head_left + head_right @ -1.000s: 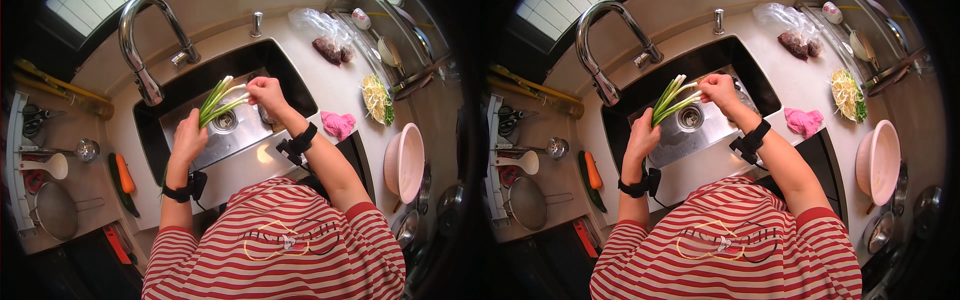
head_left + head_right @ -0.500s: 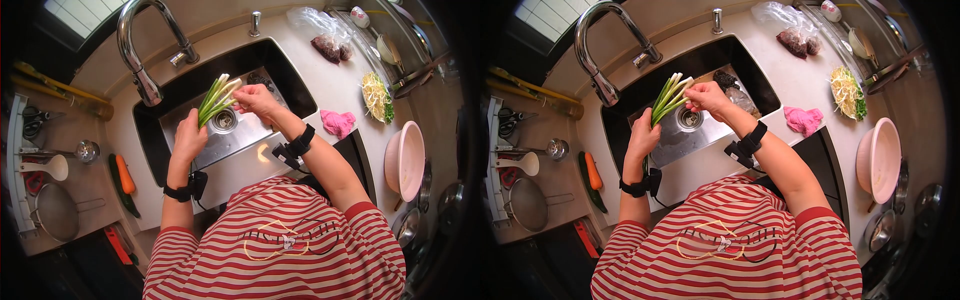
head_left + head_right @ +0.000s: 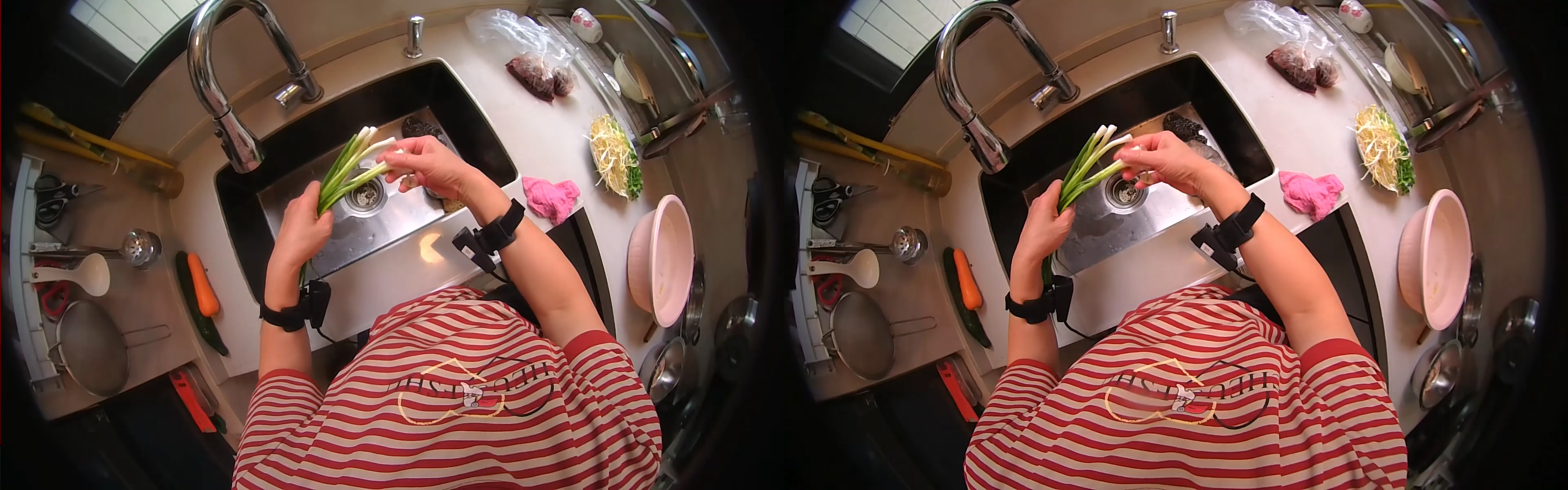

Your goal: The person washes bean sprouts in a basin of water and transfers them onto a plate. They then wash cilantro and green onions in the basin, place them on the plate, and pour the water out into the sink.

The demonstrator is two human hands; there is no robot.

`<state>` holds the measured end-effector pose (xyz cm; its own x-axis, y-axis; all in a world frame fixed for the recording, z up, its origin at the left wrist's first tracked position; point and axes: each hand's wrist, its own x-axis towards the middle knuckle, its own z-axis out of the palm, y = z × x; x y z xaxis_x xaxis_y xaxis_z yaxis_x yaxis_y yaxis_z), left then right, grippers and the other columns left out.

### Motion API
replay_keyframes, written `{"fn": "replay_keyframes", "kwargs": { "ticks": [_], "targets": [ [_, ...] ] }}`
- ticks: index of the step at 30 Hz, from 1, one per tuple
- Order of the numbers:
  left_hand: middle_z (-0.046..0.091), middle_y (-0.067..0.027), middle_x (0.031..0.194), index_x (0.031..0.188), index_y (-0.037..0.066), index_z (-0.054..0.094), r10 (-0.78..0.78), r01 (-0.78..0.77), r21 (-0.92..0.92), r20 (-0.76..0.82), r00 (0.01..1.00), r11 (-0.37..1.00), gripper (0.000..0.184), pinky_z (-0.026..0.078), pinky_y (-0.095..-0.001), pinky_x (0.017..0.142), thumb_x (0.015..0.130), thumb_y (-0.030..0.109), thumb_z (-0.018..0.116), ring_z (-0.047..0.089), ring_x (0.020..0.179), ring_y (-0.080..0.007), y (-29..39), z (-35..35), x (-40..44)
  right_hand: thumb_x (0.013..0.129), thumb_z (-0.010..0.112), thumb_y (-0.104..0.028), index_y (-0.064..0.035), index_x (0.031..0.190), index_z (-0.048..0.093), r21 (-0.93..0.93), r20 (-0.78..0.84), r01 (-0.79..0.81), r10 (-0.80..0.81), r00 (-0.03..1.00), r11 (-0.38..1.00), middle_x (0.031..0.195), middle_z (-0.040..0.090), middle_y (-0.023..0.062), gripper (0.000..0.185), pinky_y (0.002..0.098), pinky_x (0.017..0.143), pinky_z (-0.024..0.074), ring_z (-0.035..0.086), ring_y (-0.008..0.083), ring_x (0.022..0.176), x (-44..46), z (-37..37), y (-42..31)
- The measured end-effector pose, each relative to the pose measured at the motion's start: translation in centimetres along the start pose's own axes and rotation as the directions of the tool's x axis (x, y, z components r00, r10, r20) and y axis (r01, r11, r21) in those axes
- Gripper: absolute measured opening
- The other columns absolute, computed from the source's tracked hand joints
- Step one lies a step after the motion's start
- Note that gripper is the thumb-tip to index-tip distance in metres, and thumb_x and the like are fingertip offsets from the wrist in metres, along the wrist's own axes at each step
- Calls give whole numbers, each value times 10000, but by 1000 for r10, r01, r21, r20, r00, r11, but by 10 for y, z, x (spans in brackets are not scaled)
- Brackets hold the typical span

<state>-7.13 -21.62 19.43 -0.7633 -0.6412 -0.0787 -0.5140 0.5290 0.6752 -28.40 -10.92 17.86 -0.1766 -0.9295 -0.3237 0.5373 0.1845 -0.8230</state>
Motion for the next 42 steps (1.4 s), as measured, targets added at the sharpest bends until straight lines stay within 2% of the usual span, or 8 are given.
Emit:
{"fn": "replay_keyframes", "kwargs": {
  "ticks": [7,9,12,18,27,32,39,42],
  "targets": [
    [549,-235,766,839,14,389,49,-23,228,-109,993,973,173,380,-505,663,704,48,493,519,788,-441,8,5,-2,793,619,-86,52,854,626,-315,-27,-57,51,998,947,778,623,111,151,216,534,501,627,144,668,10,-6,8],
    [553,-235,761,845,18,391,58,-28,238,-117,991,971,180,382,-507,666,705,47,499,521,790,-443,10,7,-1,793,592,-40,72,880,602,-122,-276,-59,23,961,991,774,616,122,143,227,546,507,618,157,662,10,-1,7],
    [557,-240,753,849,21,391,11,13,230,-105,994,973,187,388,-509,664,704,45,508,522,785,-447,8,8,0,789,586,-24,85,925,573,107,-349,29,10,937,994,778,608,120,175,246,567,515,604,164,653,14,-20,8],
    [558,-242,745,848,26,396,-32,52,150,-132,991,987,184,396,-509,666,712,53,517,525,774,-449,4,7,1,852,584,-238,2,914,578,9,-92,-161,162,983,987,809,608,79,248,252,584,512,594,125,701,2,-7,0],
    [561,-241,752,847,22,398,-39,71,199,-161,986,977,172,399,-513,675,718,51,508,528,788,-448,11,7,0,815,621,-181,4,802,620,-389,-51,140,-173,984,910,660,614,51,185,192,461,444,558,81,529,5,5,14],
    [547,-256,749,841,2,395,-43,57,132,-111,993,990,162,383,-506,666,723,49,495,514,787,-455,5,10,1,841,589,-191,7,785,607,-334,-195,149,-223,955,931,635,593,41,206,187,447,427,541,69,516,16,-15,22],
    [534,-260,746,831,-6,391,-87,90,37,-78,993,995,173,371,-490,660,718,63,502,505,781,-456,5,6,0,866,568,-272,-25,946,575,-113,-97,-114,103,990,987,814,595,45,260,209,518,464,571,99,665,-1,-7,1],
    [523,-270,757,825,-9,389,-72,73,28,-64,995,997,168,372,-483,657,717,59,498,485,787,-464,2,8,1,856,582,-254,-14,997,583,-129,-90,54,-66,994,990,800,598,28,278,210,530,470,572,91,670,1,-3,7]
  ]
}}
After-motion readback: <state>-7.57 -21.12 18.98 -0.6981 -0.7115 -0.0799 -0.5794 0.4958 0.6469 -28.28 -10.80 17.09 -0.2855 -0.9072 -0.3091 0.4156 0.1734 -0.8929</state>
